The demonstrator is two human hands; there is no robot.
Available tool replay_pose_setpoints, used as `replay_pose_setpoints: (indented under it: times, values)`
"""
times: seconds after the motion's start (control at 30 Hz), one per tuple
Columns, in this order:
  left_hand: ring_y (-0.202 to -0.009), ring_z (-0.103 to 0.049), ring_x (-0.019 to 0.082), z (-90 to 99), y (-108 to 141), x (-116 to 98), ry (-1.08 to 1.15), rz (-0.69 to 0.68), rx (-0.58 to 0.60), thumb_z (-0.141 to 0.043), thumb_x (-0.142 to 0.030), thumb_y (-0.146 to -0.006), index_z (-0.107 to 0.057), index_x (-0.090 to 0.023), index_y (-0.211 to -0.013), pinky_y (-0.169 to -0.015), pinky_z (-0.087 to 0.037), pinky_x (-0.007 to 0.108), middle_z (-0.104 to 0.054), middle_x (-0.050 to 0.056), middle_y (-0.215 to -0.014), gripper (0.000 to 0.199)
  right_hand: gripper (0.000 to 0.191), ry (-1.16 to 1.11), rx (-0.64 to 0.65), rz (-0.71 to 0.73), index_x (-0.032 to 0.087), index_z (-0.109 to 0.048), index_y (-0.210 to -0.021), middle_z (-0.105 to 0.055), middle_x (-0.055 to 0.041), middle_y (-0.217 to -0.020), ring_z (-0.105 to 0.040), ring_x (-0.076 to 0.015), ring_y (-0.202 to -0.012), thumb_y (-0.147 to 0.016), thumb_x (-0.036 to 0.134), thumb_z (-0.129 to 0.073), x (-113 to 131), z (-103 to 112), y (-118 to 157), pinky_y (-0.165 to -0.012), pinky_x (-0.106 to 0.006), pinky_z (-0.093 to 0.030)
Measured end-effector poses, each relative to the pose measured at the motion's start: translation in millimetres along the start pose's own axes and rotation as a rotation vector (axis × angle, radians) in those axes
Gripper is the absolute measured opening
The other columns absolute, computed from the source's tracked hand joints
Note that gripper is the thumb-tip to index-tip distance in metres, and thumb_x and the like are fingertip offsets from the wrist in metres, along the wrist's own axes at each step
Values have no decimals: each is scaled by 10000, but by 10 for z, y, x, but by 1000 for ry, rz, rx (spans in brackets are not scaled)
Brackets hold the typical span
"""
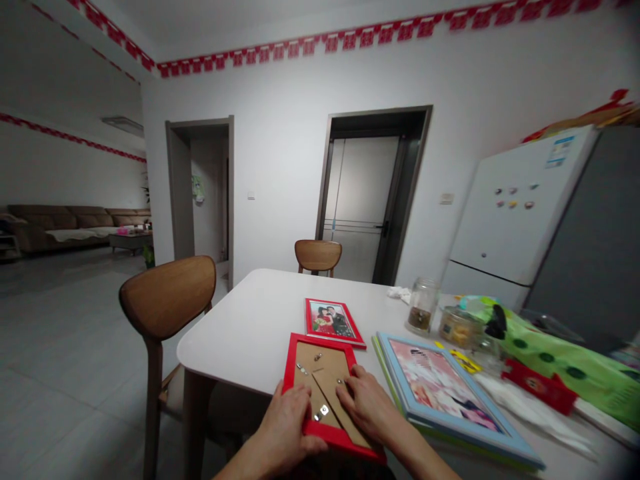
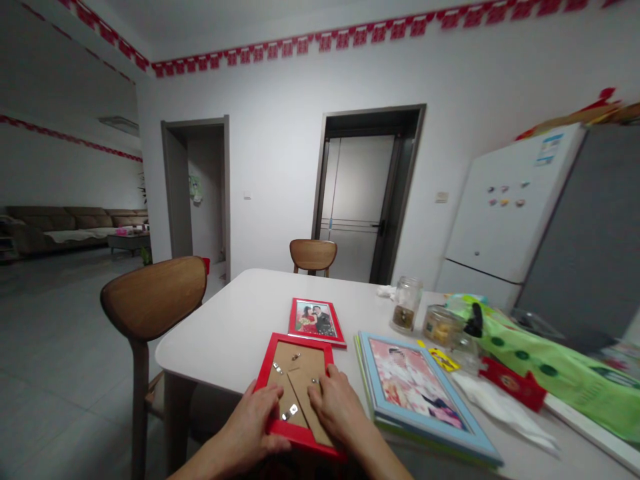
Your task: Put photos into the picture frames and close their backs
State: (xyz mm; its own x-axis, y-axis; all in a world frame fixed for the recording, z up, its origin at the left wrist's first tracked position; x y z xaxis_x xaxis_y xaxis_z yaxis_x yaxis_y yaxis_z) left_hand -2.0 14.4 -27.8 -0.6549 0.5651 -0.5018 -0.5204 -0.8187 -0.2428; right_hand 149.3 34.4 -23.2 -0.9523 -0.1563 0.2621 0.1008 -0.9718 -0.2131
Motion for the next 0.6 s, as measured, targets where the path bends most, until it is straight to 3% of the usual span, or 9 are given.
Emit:
replay_pose_setpoints:
  times: [0.2,0.3,0.4,0.5,0.6]
  values:
    - [-946,-470,237,-2,5,32,34,9,-5,-729,-416,-510,-504,-158,-1079,-891,-326,323,-568,55,-1009,664,362,-21,-61,-25,154,-608,-736,-540,-118,-914,-514,-189,-818,-796,365,-320,-52,18,19,-757,-287,-362]
    - [-945,-474,235,-7,-10,32,29,-7,-4,-737,-422,-498,-497,-140,-1085,-908,-304,325,-567,69,-1014,694,325,-3,-111,2,164,-604,-884,-525,-127,-1019,-478,-224,-936,-787,349,-356,-12,28,65,-825,-332,-339]
    - [-909,-488,229,-22,-23,43,30,-1,8,-735,-422,-499,-520,-137,-1038,-889,-317,323,-576,63,-974,646,300,-37,-93,146,217,-573,-993,-488,-96,-1116,-422,-229,-1028,-780,327,-393,211,11,178,-875,-357,-307]
    - [-905,-490,217,-23,-30,36,30,-12,4,-713,-403,-532,-523,-147,-1015,-879,-323,309,-568,58,-987,578,245,-96,-3,302,261,-597,-906,-512,-47,-1045,-439,-195,-974,-792,311,-387,498,-9,322,-852,-342,-322]
    - [-881,-497,206,-16,-31,16,9,-30,-9,-690,-382,-555,-535,-159,-963,-853,-340,295,-569,44,-964,490,224,-124,24,347,259,-605,-842,-520,-34,-983,-434,-182,-944,-795,300,-390,639,31,402,-835,-332,-330]
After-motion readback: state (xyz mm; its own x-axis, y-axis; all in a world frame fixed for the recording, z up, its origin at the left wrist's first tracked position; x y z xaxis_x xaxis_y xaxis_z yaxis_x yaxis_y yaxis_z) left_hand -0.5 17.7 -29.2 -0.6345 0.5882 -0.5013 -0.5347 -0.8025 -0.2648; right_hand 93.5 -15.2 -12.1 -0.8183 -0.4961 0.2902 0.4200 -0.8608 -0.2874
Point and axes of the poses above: each hand's wrist, its own y-axis away from the middle knuckle, its own z-axis out of the back of the hand, x = y × z, the point moved 7 cm from there along -y, towards the middle knuckle
